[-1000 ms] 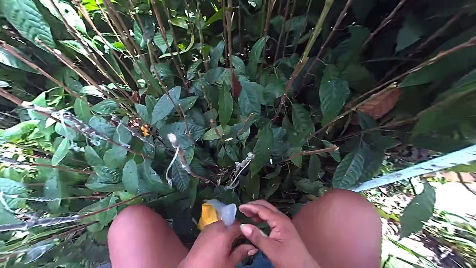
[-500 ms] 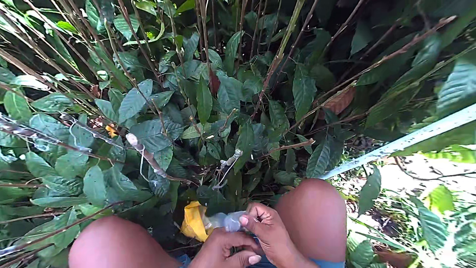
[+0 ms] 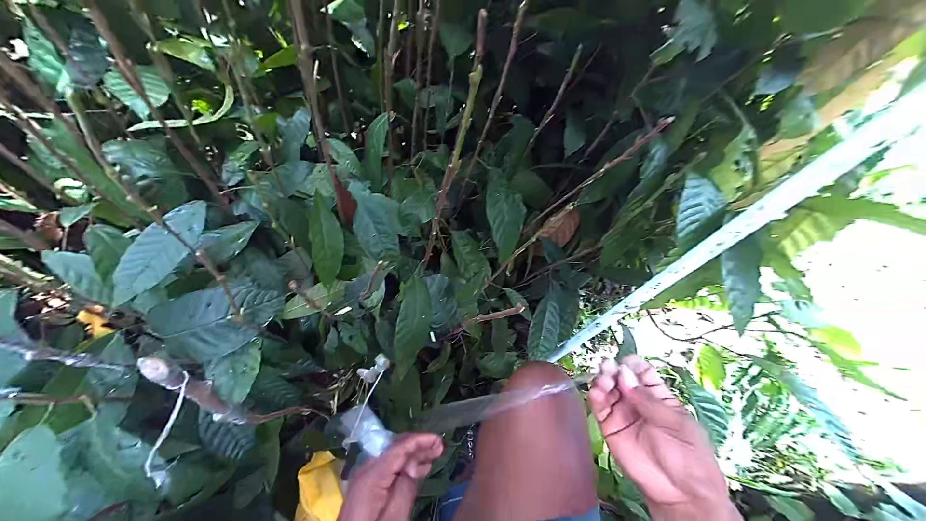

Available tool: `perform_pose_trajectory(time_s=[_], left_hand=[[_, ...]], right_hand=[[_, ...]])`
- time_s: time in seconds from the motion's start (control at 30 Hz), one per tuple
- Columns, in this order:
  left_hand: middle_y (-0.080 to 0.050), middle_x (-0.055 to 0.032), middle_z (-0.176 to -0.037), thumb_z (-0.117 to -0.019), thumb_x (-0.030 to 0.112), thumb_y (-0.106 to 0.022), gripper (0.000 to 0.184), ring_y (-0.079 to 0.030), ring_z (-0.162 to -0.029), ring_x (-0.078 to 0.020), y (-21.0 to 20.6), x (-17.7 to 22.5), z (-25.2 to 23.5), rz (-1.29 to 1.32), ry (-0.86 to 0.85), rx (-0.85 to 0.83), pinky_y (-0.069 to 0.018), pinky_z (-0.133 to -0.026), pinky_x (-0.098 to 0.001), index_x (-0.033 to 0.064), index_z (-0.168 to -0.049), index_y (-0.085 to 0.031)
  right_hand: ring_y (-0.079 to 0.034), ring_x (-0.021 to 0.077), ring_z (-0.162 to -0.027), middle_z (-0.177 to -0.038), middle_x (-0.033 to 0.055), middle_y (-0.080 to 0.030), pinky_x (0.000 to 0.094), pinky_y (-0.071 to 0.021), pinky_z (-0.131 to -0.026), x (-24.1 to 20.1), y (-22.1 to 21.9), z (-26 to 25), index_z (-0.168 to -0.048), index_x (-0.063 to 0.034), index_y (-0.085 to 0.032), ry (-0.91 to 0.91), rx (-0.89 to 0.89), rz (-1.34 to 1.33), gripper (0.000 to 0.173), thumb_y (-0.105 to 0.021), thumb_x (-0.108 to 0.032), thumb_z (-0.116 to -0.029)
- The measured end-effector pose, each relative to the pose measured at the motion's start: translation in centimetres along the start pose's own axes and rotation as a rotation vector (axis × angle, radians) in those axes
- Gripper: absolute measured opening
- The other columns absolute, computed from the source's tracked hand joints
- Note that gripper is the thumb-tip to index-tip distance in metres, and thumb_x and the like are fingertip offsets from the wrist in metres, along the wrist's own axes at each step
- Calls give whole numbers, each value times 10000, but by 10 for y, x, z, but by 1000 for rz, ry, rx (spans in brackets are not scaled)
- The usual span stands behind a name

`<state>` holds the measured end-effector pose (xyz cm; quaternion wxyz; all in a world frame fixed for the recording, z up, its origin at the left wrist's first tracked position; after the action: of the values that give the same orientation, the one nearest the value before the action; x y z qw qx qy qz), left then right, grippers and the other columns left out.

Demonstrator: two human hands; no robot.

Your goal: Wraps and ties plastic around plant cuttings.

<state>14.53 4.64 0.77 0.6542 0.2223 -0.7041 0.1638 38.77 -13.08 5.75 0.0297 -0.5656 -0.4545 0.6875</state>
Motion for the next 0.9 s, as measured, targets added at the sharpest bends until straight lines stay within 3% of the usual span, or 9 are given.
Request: perform_pose_trajectory(time_s=[0.03, 0.1, 0.2, 0.27, 0.33, 0.43, 0.7, 0.8, 0.9], left_hand=[[-675, -150, -1304, -1030, 46, -453, 365, -692, -1150, -216, -14, 8, -17, -179, -34, -47, -587, -979, -424, -44, -1353, -596], [-627, -158, -1390, -1029, 134, -524, 471, -682, -1173, -248, -32, 14, -65, -444, -44, -52, -574, -985, -457, 10, -1482, -501], [-597, -199, -1399, -1009, 191, -619, 584, -700, -1093, -307, -42, -2, -143, -559, 18, -6, -580, -941, -499, 33, -1536, -423], [-637, -185, -1340, -1004, 191, -646, 496, -710, -1059, -303, -49, -19, -180, -556, -4, 5, -583, -939, -502, 31, -1456, -519], [-711, -173, -1154, -1015, 179, -629, 322, -715, -985, -304, -46, -27, -198, -530, -70, 56, -573, -908, -525, 9, -1288, -645], [-733, -147, -1012, -1004, 158, -635, 256, -727, -862, -248, -34, -36, -205, -425, -160, 136, -606, -822, -482, -9, -1192, -683], [-759, -61, -970, -972, 125, -663, 175, -729, -813, -113, -45, -38, -211, -316, -237, 83, -623, -790, -318, 30, -1094, -746], [-759, -62, -938, -972, 129, -657, 169, -733, -816, -122, -48, -39, -215, -316, -225, 67, -622, -800, -323, 30, -1070, -751], [-758, -62, -957, -974, 148, -671, 183, -734, -818, -120, -53, -43, -222, -263, -181, 21, -625, -802, -317, 35, -1097, -746]], right_hand=[[-732, 130, -830, -968, 64, -745, 277, -636, -784, -15, 9, -4, -1016, -121, -740, 59, 36, -16, 128, -623, -76, -992], [-741, 143, -803, -980, 99, -748, 266, -641, -716, -33, 16, -13, -1010, -82, -708, 125, 106, -44, 181, -536, -29, -1022], [-760, 166, -768, -1050, 138, -765, 238, -622, -602, -41, 15, -31, -1086, -79, -607, 142, 165, -63, 234, -387, -3, -1064], [-754, 178, -768, -1066, 143, -756, 240, -604, -587, -43, 17, -47, -1151, -78, -546, 134, 206, -68, 213, -353, -20, -1081], [-758, 203, -791, -1087, 148, -750, 268, -617, -615, -41, 20, -60, -1197, -74, -544, 120, 248, -83, 209, -362, -46, -1097], [-760, 248, -833, -1092, 160, -738, 332, -640, -691, -38, 26, -74, -1231, -56, -554, 98, 307, -112, 199, -410, -54, -1094], [-747, 184, -814, -949, 125, -735, 299, -635, -754, -15, 24, -112, -1119, 20, -585, 20, 348, 59, 115, -499, 27, -1044], [-724, 181, -756, -903, 111, -699, 310, -633, -703, 18, 9, -129, -1169, 20, -578, -97, 251, 314, 136, -532, -8, -1044], [-727, 181, -826, -1002, 131, -698, 317, -633, -753, 54, -2, -145, -1218, 66, -587, -183, 92, 685, 209, -571, 3, -1020]])
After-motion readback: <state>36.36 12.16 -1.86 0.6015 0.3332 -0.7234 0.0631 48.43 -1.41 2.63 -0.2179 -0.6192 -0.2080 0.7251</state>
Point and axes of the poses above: each hand's wrist, its own z-axis away from the middle knuckle, its own y-axis out of the back of the hand, x = y × z, the point moved 10 cm from there along -z, towards the middle knuckle
